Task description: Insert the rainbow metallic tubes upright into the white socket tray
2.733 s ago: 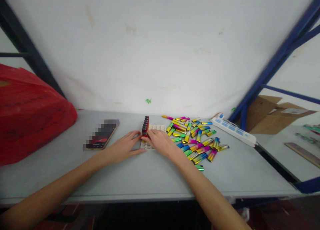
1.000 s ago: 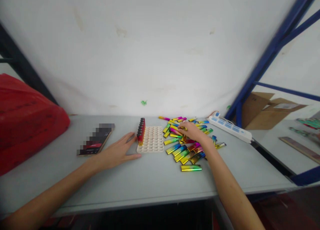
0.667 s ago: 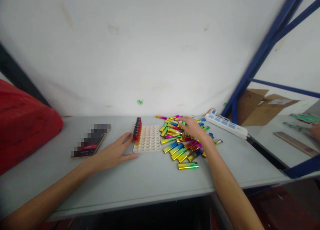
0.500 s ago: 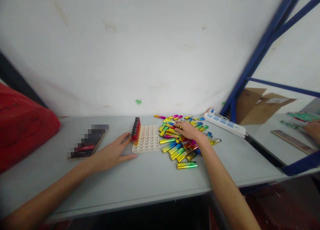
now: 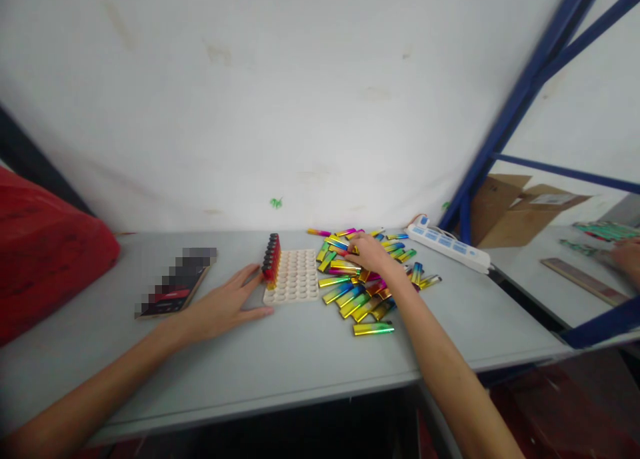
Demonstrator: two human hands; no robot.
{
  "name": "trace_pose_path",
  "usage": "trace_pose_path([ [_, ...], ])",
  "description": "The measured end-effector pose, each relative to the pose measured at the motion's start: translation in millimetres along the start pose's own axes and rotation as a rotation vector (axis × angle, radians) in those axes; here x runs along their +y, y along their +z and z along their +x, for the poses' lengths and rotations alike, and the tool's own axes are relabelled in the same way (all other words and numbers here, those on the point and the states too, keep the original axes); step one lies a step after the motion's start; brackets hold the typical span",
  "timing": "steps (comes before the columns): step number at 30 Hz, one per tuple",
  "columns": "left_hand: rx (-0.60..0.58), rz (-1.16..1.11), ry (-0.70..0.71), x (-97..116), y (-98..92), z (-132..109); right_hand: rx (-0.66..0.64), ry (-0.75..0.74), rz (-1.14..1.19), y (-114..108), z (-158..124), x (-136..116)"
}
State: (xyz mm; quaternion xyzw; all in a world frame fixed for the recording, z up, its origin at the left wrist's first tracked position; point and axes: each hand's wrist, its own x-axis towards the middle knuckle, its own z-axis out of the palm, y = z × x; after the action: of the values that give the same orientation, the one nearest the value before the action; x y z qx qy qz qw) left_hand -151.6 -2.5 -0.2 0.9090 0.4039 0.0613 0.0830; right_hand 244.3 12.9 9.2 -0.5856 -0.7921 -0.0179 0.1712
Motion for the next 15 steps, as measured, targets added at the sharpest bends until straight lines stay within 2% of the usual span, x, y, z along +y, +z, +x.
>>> trace_pose_path([
  [2,0.014,-0.008,0.009,-1,0.7,0,0.067,0.039,0.118,0,-1,3],
  [4,0.025,-0.009,0.011,-1,1.1,0,0.156,0.120,0.337,-1,-2,2],
  [7,0.025,-0.004,0.006,0,0.5,0,0.289,0.280,0.828,-6,-1,-11],
  [9,0.006,0.006,0.002,1,-0.3,0,0.349,0.330,1.136,-13,1,-28],
  [12,-0.011,0.022,0.000,2,-0.6,0,0.334,0.291,1.379,-29,5,-61],
  [15,0.003,0.015,0.005,1,0.5,0,0.218,0.216,1.383,-38,8,-93],
])
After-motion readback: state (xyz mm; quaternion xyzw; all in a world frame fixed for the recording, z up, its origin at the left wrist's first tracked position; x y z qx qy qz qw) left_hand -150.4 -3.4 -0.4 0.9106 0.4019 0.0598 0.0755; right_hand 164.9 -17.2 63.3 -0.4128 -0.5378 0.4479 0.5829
